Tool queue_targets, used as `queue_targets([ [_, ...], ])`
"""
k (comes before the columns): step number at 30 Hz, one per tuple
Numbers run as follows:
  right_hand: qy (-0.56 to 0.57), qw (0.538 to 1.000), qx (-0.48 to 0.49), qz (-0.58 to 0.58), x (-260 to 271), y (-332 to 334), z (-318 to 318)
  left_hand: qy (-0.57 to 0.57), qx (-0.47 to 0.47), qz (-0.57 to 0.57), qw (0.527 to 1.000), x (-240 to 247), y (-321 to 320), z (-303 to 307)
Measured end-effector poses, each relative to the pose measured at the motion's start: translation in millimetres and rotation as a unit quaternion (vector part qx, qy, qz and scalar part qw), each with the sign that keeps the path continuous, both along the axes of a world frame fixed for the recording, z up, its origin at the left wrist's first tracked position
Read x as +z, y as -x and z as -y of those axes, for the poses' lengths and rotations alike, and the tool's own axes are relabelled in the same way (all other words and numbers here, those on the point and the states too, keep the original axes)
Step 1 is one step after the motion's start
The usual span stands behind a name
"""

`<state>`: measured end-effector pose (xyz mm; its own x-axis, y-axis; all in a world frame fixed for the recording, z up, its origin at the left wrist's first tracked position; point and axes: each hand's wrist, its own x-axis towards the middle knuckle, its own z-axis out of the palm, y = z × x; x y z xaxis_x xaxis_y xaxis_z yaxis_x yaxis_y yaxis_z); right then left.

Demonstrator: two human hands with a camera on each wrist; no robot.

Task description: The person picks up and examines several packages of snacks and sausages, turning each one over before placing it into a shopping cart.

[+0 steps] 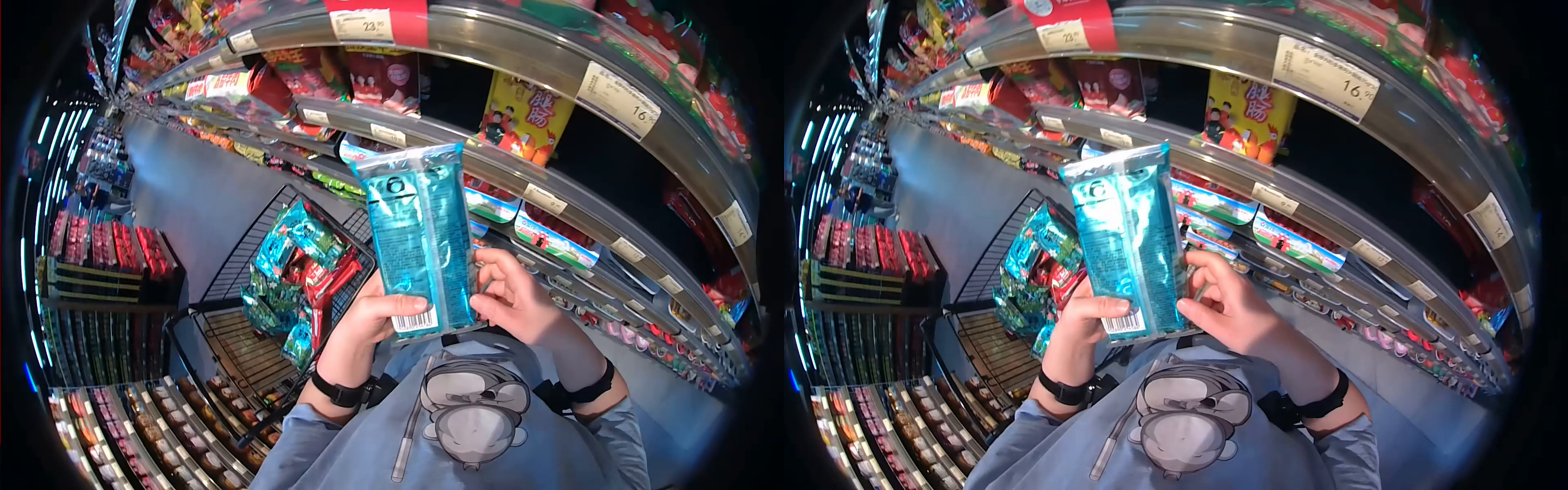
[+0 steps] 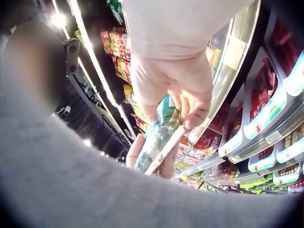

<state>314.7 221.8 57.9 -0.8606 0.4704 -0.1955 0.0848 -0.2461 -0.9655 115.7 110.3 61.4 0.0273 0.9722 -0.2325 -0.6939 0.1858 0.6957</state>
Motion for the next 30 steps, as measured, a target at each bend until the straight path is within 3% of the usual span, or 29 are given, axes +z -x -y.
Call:
queue_targets([
  [16,0.011,1.0,0.007,-0.011,10.2,-1.9,4.5,-0.01,0.02,0.003,1.0,2.2,-10.9,0.1],
  [25,0.028,0.999,-0.035,-0.021,-5.9,-9.8,8.6,0.029,-0.002,-0.019,0.999,4.0,-12.7,-4.1],
  [30,-0.016,0.999,-0.026,-0.024,-18.2,-21.5,7.8,0.029,-0.006,-0.052,0.998,-9.9,-18.0,-11.7],
])
